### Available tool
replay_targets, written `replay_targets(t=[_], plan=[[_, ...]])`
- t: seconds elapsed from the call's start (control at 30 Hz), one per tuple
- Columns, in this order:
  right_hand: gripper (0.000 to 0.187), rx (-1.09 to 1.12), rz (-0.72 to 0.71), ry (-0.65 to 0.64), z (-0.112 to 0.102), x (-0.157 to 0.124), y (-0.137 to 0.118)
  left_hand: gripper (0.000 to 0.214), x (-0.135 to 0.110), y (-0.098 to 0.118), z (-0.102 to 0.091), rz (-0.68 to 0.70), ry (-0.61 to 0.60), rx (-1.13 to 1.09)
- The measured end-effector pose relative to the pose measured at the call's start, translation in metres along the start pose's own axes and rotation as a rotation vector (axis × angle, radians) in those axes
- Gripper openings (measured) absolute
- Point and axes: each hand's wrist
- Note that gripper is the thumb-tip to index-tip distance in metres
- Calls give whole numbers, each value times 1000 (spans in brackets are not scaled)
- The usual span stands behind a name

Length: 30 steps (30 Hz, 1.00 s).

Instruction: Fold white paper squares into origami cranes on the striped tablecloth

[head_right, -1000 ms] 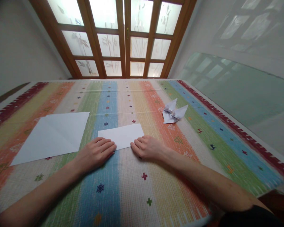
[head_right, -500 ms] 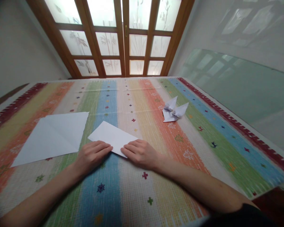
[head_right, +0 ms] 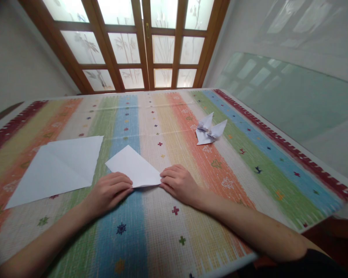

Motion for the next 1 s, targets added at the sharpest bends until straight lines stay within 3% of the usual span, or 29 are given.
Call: replay_targets(t=[0.13, 0.27, 0.37, 0.73, 1.0], plan=[[17, 57, 157, -18, -3, -3, 3, 28, 8, 1, -1, -262, -8, -96], [17, 76, 286, -59, -2, -1, 0, 31, 19, 5, 2, -479, -34, -14], [21, 39, 379, -79, -1, 4, -5, 31, 27, 7, 5, -570, -72, 62], [26, -220, 416, -193, 4, 17, -15, 32, 37, 9, 13, -572, -107, 345], [22, -256, 419, -225, 3, 21, -15, 30, 39, 11, 20, -576, -140, 488]])
Point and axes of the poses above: each hand's wrist, its own x-axis towards the middle knuckle, its own z-axis out of the palm, y = z × x, and after that the axes turned 11 degrees about -x, right-handed
